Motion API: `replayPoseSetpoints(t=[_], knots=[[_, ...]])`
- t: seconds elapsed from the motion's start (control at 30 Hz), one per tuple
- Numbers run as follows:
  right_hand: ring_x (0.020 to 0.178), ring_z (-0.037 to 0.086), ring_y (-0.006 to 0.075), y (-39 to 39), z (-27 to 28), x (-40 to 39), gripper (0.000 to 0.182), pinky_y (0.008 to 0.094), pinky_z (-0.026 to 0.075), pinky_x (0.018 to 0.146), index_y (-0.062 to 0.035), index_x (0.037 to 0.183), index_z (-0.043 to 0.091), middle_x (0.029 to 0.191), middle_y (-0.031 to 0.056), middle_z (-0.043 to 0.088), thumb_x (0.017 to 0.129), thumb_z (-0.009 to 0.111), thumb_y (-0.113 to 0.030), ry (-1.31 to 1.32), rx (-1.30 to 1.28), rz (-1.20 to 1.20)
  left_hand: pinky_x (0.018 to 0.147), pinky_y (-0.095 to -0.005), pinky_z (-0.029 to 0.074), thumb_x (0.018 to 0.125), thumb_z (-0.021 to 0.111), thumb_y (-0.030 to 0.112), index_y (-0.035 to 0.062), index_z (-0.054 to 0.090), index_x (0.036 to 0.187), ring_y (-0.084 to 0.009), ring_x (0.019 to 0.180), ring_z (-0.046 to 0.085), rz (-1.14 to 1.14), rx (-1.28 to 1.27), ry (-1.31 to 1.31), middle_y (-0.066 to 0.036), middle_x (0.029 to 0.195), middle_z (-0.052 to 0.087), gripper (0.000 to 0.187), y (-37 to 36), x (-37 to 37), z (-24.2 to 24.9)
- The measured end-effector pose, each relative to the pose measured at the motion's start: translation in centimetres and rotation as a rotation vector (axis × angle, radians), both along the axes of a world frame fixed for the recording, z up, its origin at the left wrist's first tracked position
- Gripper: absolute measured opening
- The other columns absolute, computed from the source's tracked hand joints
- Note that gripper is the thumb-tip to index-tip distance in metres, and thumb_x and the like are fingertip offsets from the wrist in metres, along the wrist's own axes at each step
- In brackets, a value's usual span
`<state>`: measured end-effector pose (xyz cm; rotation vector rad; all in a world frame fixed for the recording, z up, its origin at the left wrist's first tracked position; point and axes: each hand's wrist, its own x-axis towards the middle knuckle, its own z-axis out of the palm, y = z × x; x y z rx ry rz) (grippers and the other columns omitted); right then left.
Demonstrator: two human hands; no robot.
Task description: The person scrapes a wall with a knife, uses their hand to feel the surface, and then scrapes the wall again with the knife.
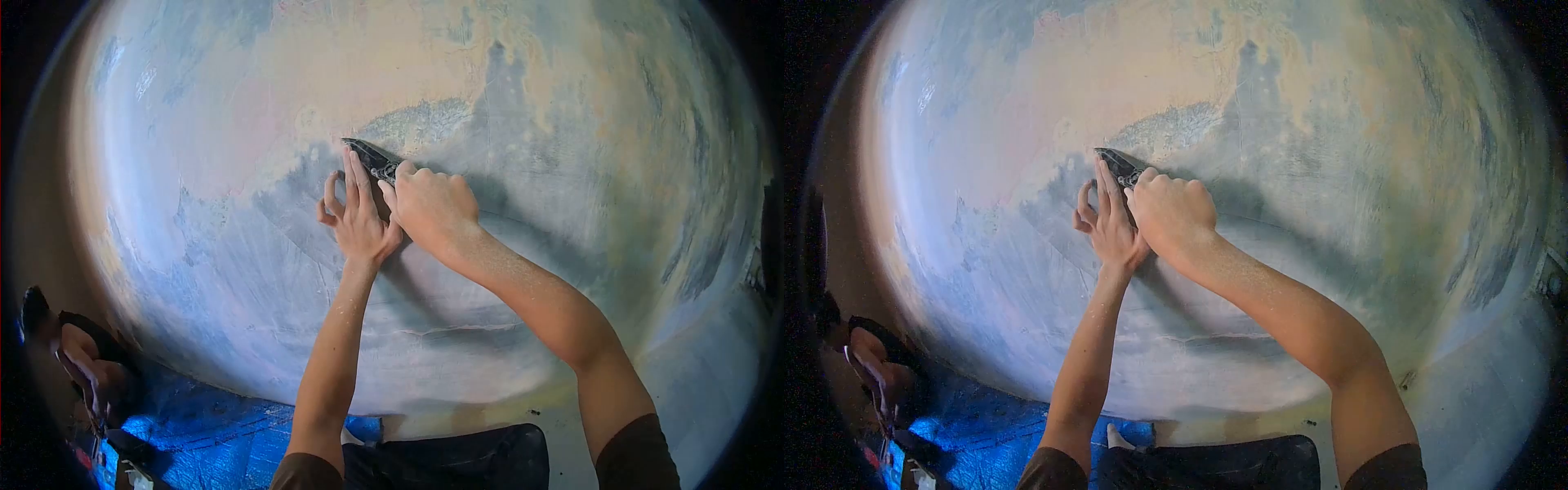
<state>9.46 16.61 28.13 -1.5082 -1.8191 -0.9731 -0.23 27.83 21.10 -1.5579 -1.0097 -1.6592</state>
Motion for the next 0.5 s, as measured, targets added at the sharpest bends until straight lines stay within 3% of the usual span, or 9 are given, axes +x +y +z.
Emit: replayPoseSetpoints(t=[0.33,0.43,0.5], knots=[[0.068,0.075,0.0320,0.17,0.36,-0.06,0.042,0.0425,0.060,0.060,-0.0016,0.096,0.063,0.071,0.0165,0.072,0.105,0.049,-0.041,-0.003,0.007,-0.011,0.122,-0.0495,-0.003,0.093,0.045,0.045,0.0008,0.026,0.161,-0.0348,0.154,0.018,0.107,-0.023,0.015,-0.008,0.167,0.031,0.083,0.03,0.07,0.77],[0.068,0.075,0.0329,0.19,0.30,0.09,0.043,0.0430,0.060,0.060,-0.0017,0.096,0.063,0.071,0.0172,0.072,0.106,0.049,-0.041,0.013,0.010,0.027,0.122,-0.0487,0.003,0.090,0.048,0.046,0.0003,0.028,0.160,-0.0344,0.152,0.021,-0.058,0.026,0.032,-0.011,0.166,0.032,0.086,0.05,-0.37,0.25],[0.068,0.075,0.0288,-0.27,0.19,-0.06,0.041,0.0392,0.060,0.060,-0.0014,0.095,0.064,0.073,0.0148,0.073,0.104,0.052,-0.039,0.002,-0.009,0.002,0.121,-0.0481,0.007,0.088,0.050,0.045,0.0000,0.029,0.159,-0.0346,0.149,0.024,-0.120,0.064,0.023,-0.012,0.166,0.033,0.087,0.00,-0.51,-0.06]])
